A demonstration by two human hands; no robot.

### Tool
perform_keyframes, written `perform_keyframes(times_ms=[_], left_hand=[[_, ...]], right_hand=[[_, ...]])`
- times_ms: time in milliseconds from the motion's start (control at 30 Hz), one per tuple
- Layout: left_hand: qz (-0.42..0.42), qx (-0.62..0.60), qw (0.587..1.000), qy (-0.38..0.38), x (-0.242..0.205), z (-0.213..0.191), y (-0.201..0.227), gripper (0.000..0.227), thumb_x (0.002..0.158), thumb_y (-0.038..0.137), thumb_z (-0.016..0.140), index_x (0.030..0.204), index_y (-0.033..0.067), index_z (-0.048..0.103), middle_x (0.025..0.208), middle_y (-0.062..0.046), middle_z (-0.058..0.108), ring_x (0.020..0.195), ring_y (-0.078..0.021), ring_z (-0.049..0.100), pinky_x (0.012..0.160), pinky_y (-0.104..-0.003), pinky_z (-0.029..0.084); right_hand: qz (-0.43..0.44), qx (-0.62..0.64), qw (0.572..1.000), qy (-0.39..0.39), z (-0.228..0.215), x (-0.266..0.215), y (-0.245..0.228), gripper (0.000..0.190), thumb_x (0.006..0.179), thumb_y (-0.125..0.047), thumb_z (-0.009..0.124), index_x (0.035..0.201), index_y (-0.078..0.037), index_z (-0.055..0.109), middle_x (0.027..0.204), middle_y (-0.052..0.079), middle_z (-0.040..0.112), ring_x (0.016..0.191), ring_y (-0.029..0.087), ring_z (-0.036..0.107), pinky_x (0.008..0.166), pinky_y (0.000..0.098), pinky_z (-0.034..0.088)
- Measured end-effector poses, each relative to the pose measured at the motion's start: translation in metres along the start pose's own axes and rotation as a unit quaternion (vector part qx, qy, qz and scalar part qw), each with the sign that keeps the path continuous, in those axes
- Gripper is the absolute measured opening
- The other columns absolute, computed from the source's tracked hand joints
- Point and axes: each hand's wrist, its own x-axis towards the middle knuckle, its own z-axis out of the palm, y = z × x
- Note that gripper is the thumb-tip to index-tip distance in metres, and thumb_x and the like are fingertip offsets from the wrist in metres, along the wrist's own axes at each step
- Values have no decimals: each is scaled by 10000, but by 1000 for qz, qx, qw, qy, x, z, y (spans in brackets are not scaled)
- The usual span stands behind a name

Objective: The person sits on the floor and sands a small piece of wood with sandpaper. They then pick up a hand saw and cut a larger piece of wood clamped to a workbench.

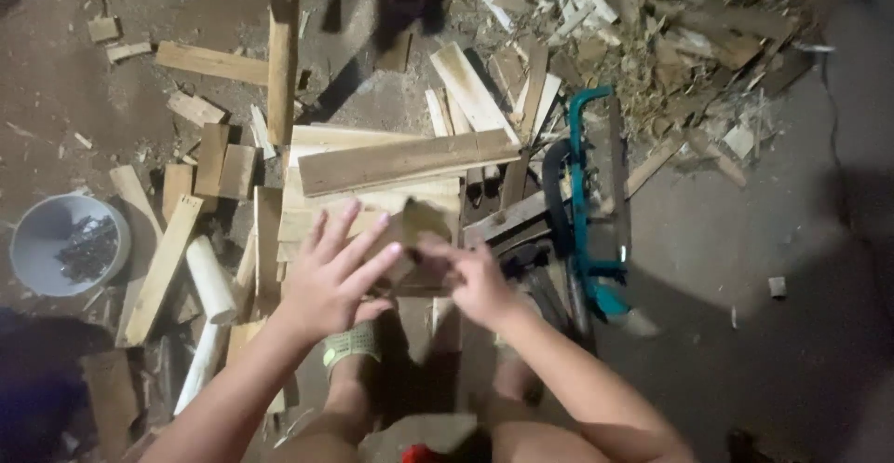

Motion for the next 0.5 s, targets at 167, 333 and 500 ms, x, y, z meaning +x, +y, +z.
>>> perform_keyframes(times_ms=[167,333,500], left_hand=[[4,6,999,-32,18,-7,0,712,1011,695,319,1497,227,545,1587,-118,510,1501,-469,368,1242,-620,163],[20,19,999,-40,-2,8,-3,694,1011,706,303,1467,253,568,1575,-99,528,1511,-438,369,1241,-642,98],[18,9,1000,-24,12,12,-16,725,1013,703,302,1525,226,489,1600,-134,493,1526,-466,312,1239,-652,58]], right_hand=[[39,49,996,64,-2,19,-36,208,918,-58,676,1076,-137,786,1086,84,787,1053,293,725,1021,425,516],[-40,167,985,14,10,2,0,306,645,200,702,897,28,720,1223,172,744,1115,376,708,1139,576,399],[16,65,997,43,-5,22,-10,353,942,-21,651,1233,-205,734,1266,19,738,1209,229,671,1196,546,227]])
